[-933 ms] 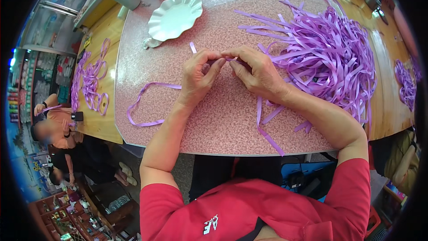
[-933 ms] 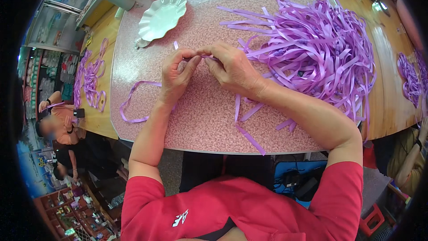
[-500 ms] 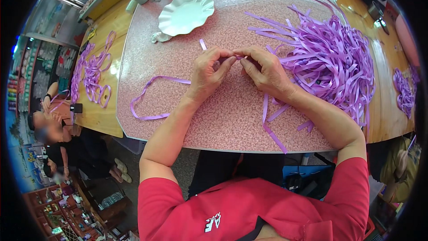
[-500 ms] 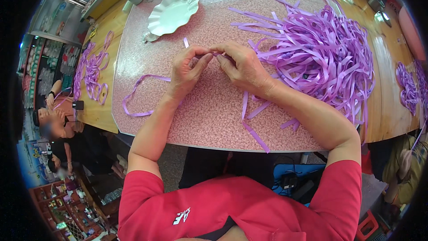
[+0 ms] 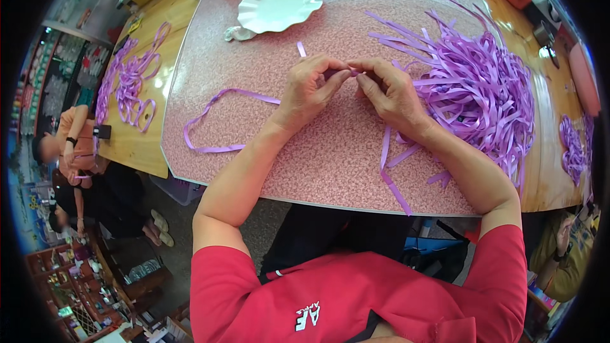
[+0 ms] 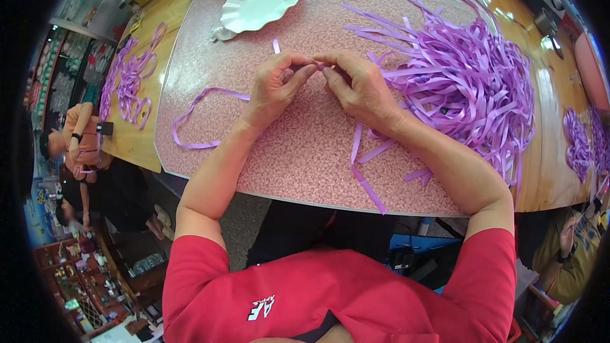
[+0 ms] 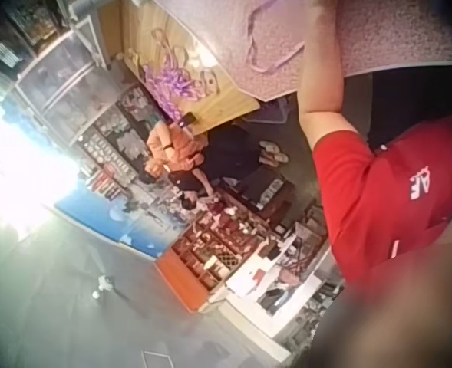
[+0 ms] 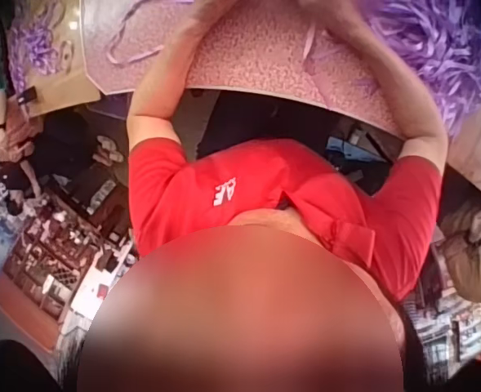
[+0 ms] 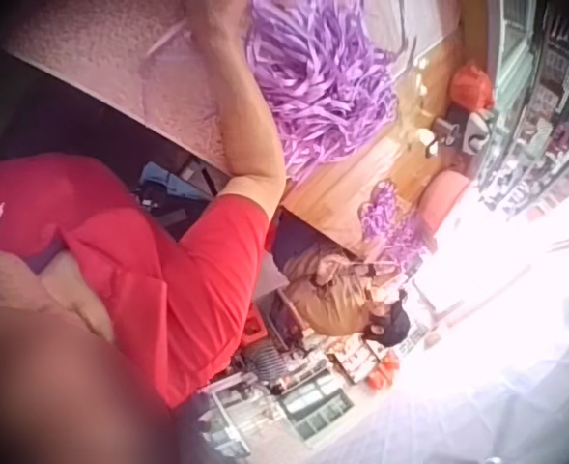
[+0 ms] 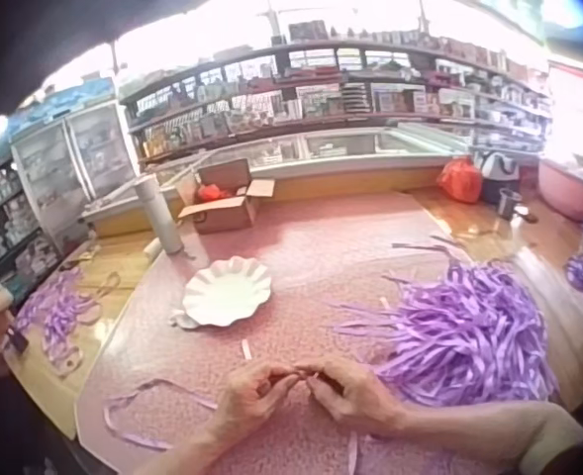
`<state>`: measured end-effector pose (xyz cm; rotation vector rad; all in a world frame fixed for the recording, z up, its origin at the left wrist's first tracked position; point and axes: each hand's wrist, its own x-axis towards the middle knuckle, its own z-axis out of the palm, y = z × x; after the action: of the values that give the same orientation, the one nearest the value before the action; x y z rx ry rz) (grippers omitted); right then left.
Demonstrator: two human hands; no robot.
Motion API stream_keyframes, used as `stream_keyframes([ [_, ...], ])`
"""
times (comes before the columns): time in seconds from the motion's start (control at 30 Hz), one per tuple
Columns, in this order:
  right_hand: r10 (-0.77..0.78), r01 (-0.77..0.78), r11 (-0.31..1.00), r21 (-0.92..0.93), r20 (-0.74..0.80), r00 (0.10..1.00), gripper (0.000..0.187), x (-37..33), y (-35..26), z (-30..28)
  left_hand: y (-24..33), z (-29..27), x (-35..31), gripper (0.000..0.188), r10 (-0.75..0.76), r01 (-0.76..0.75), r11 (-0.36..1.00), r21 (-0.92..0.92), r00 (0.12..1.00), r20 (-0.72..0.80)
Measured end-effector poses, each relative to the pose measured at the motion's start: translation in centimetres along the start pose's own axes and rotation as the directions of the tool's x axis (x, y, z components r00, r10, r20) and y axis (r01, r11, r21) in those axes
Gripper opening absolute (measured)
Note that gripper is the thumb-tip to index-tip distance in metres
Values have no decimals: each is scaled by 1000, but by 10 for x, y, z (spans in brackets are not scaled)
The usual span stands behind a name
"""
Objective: Braid or knot several purple ribbons together to form a decorative string.
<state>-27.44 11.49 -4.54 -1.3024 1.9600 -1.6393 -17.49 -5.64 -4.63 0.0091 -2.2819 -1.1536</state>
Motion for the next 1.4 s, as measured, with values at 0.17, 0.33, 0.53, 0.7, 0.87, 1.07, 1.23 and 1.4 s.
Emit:
stream_keyframes([
  [0.17,66,-68,994,80,29,997,23,0,1,0,-4,-4,-1,11,95,-101,992,75,993,76],
  [0.33,120,-121,988,96,15,993,24,-1,5,-4,-4,-4,-4,12,25,-28,998,59,998,58],
  [0.53,134,-129,985,115,-32,991,23,-1,4,-8,4,-15,1,12,94,-106,968,228,994,62],
  [0.7,137,-130,979,157,-34,990,23,-1,4,-4,7,-29,3,12,-11,7,962,274,1000,15],
  [0.87,117,-112,985,131,-32,993,23,-1,3,-7,10,-68,17,13,-111,40,958,283,965,239],
  [1.07,78,-78,994,82,4,997,22,-1,2,-5,-6,-107,7,18,-420,442,897,20,837,351],
  [1.23,178,-174,981,85,-40,983,19,3,2,-10,-17,-128,1,19,-480,551,833,-53,767,426],
  [1.4,236,-236,970,64,14,972,20,7,-8,-9,-29,-144,-6,20,-485,569,821,-53,742,463],
])
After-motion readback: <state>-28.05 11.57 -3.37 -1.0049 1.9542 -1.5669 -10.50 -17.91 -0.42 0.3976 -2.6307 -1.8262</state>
